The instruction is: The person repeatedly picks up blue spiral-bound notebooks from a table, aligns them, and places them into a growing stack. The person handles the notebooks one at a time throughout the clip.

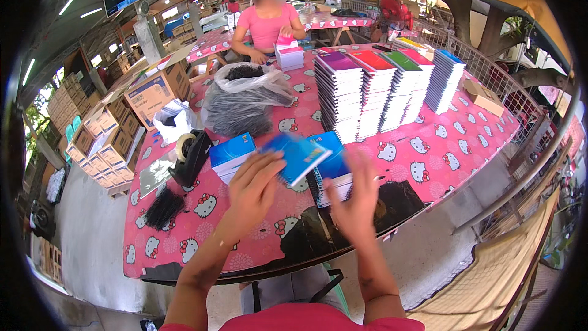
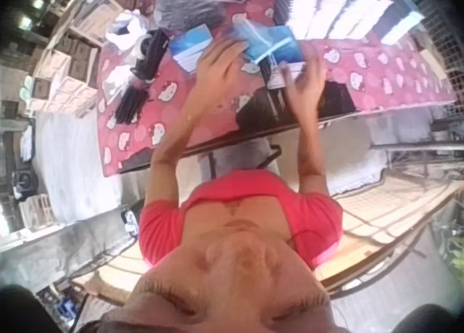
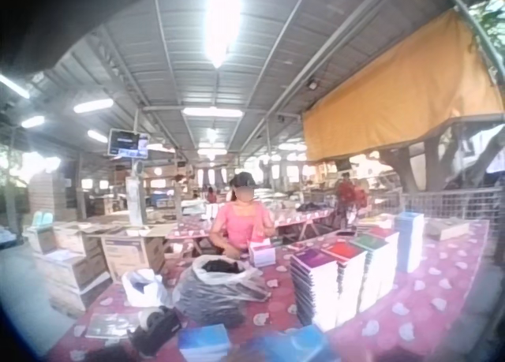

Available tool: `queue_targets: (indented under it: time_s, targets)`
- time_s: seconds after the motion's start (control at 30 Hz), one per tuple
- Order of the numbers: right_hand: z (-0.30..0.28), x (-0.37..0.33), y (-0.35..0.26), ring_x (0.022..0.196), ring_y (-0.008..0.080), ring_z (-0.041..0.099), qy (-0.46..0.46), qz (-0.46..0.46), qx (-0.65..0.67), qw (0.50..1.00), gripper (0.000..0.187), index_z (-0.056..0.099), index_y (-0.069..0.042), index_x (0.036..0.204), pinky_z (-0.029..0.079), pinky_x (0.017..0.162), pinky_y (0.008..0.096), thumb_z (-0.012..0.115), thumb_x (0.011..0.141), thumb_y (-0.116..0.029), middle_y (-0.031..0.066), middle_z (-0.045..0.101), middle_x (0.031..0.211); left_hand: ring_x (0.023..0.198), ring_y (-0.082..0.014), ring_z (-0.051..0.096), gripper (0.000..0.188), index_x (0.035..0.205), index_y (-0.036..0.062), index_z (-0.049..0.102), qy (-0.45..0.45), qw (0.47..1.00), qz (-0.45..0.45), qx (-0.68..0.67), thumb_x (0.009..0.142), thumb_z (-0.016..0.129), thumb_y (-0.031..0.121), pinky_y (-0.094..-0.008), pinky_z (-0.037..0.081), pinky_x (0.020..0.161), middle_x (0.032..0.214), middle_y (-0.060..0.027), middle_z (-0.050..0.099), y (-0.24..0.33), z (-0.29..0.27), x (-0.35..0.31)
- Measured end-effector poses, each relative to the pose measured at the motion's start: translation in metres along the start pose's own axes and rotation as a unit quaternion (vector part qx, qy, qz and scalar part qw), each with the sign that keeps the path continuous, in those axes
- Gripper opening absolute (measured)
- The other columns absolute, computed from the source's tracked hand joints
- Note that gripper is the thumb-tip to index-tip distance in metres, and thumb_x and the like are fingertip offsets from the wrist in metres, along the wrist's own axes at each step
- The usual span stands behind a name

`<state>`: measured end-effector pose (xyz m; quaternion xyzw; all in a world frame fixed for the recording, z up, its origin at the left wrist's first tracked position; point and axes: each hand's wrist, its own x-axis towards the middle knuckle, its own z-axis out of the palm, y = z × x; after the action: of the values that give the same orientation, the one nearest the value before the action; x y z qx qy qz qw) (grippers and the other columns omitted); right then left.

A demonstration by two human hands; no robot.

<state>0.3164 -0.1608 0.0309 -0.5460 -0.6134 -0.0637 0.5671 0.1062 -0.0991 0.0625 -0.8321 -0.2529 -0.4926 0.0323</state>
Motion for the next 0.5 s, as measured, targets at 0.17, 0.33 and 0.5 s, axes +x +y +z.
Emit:
queue_targets:
  time_s: [0.17, 0.33, 0.5]
  targets:
    - [-0.009, 0.005, 0.106, 0.116, 0.0264, 0.063, -0.175, 0.16, 0.178, 0.955, 0.067, 0.052, 0.005, 0.137, 0.048, 0.099, 0.0367, 0.082, 0.08, -0.011, 0.0238, 0.065, 0.124, 0.126, -0.034, 0.058, 0.034, 0.113, 0.0032, 0.067, -0.088, 0.978, 0.061, -0.179, 0.082, 0.059, -0.01, -0.0437, 0.047, 0.105, 0.126, -0.013, 0.066, -0.056, 0.097, 0.014]
    - [-0.005, 0.013, 0.092, 0.1, 0.0152, 0.065, -0.21, 0.151, 0.166, 0.952, 0.067, 0.051, 0.004, 0.14, 0.052, 0.09, 0.0318, 0.08, 0.082, -0.01, 0.0153, 0.071, 0.113, 0.132, -0.0312, 0.053, 0.041, 0.118, 0.0047, 0.066, -0.149, 0.968, 0.074, -0.188, 0.081, 0.057, -0.011, -0.0466, 0.042, 0.111, 0.13, -0.0123, 0.064, -0.076, 0.107, -0.002]
    - [-0.016, 0.007, 0.088, 0.118, 0.0207, 0.059, -0.186, 0.144, 0.159, 0.959, 0.069, 0.047, 0.003, 0.144, 0.044, 0.102, 0.035, 0.077, 0.085, -0.015, 0.0188, 0.061, 0.133, 0.135, -0.0338, 0.049, 0.036, 0.119, 0.0072, 0.067, -0.112, 0.988, 0.063, -0.092, 0.085, 0.062, -0.002, -0.0489, 0.038, 0.113, 0.138, -0.0143, 0.058, -0.071, 0.089, -0.006]
